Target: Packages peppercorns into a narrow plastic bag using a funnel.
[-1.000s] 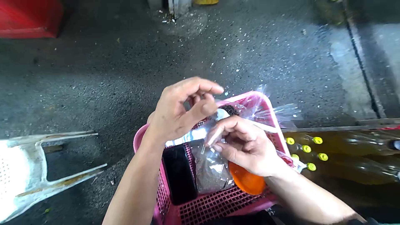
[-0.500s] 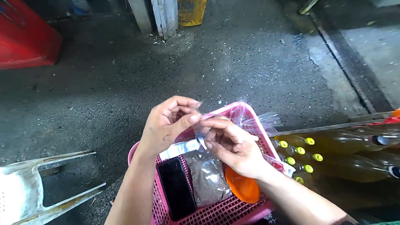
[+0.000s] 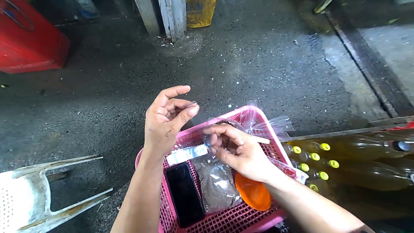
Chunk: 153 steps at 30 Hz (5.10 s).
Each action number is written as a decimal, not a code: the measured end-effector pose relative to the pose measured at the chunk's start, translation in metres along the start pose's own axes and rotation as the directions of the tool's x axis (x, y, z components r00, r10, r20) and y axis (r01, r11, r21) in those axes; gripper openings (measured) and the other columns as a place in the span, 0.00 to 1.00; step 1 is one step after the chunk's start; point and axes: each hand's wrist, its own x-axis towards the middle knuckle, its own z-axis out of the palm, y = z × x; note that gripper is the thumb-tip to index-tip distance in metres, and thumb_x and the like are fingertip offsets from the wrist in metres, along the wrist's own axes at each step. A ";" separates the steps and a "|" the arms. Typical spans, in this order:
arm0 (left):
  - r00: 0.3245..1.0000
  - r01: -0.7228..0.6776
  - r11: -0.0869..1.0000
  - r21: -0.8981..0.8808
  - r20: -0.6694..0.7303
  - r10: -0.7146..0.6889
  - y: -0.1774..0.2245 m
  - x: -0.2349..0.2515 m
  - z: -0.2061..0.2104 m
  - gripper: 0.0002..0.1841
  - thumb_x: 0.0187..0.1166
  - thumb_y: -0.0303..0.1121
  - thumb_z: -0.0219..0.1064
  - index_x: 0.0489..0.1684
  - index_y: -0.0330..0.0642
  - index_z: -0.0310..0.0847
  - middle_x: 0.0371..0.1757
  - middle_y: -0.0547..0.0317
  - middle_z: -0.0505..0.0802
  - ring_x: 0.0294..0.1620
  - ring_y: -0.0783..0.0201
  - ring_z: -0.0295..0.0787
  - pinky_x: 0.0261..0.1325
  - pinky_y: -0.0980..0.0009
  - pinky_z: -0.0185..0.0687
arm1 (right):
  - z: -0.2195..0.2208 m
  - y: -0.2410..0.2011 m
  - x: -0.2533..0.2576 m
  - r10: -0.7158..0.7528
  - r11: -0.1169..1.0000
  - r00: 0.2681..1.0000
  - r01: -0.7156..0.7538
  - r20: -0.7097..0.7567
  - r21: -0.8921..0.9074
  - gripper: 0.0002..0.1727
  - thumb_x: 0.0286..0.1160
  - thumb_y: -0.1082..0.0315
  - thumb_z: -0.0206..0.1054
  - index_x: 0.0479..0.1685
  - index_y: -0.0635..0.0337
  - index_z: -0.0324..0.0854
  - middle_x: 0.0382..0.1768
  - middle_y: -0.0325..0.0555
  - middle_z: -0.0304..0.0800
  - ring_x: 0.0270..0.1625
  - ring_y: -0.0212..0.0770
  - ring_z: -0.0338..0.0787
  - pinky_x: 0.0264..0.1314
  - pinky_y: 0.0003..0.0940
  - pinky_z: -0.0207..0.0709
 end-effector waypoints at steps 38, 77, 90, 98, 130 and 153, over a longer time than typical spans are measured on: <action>0.916 -0.225 0.955 0.191 0.374 0.141 -0.006 -0.009 0.019 0.33 0.65 0.30 0.82 0.74 0.43 0.78 0.36 0.71 0.90 0.36 0.78 0.86 0.43 0.82 0.86 | -0.011 -0.012 -0.001 -0.386 0.902 0.908 0.335 -0.161 -0.273 0.10 0.79 0.68 0.71 0.53 0.59 0.90 0.53 0.42 0.87 0.56 0.32 0.88 0.57 0.27 0.88; 0.919 -0.258 0.915 0.310 0.370 0.134 0.001 -0.013 0.004 0.06 0.68 0.38 0.80 0.32 0.48 0.95 0.37 0.72 0.95 0.46 0.74 0.90 0.52 0.76 0.86 | -0.074 -0.031 -0.096 0.492 0.466 0.868 -0.190 0.075 -0.864 0.10 0.74 0.62 0.69 0.51 0.47 0.89 0.45 0.41 0.94 0.39 0.44 0.94 0.42 0.52 0.89; 0.871 -0.307 0.895 0.324 0.474 0.127 -0.006 -0.017 0.019 0.08 0.74 0.43 0.76 0.35 0.52 0.96 0.37 0.76 0.96 0.45 0.78 0.89 0.53 0.77 0.83 | -0.074 -0.094 -0.053 -0.200 0.964 0.891 0.104 -0.408 -0.246 0.11 0.79 0.58 0.70 0.56 0.42 0.90 0.41 0.21 0.95 0.41 0.19 0.92 0.45 0.15 0.86; 0.870 -0.306 0.893 0.330 0.478 0.122 -0.003 -0.017 0.019 0.08 0.76 0.43 0.74 0.35 0.53 0.97 0.39 0.77 0.96 0.48 0.79 0.89 0.55 0.77 0.83 | -0.078 -0.079 -0.053 -0.200 0.972 0.890 0.128 -0.409 -0.197 0.12 0.80 0.61 0.69 0.57 0.48 0.90 0.43 0.27 0.96 0.42 0.23 0.93 0.47 0.19 0.88; 0.893 -0.310 0.904 0.295 0.415 0.171 -0.005 -0.016 0.025 0.07 0.70 0.38 0.78 0.29 0.48 0.89 0.34 0.71 0.91 0.45 0.76 0.86 0.51 0.78 0.80 | -0.067 -0.077 -0.041 -0.144 0.978 0.875 0.198 -0.462 0.070 0.10 0.78 0.66 0.70 0.54 0.51 0.92 0.42 0.33 0.96 0.43 0.26 0.94 0.49 0.22 0.90; 0.921 -0.265 0.905 0.334 0.365 0.135 -0.002 -0.016 0.023 0.05 0.70 0.38 0.76 0.34 0.48 0.90 0.37 0.72 0.92 0.44 0.78 0.86 0.50 0.80 0.82 | -0.070 -0.060 -0.041 -0.150 0.988 0.902 0.147 -0.406 -0.040 0.11 0.80 0.62 0.70 0.55 0.52 0.90 0.41 0.31 0.96 0.42 0.25 0.94 0.48 0.20 0.89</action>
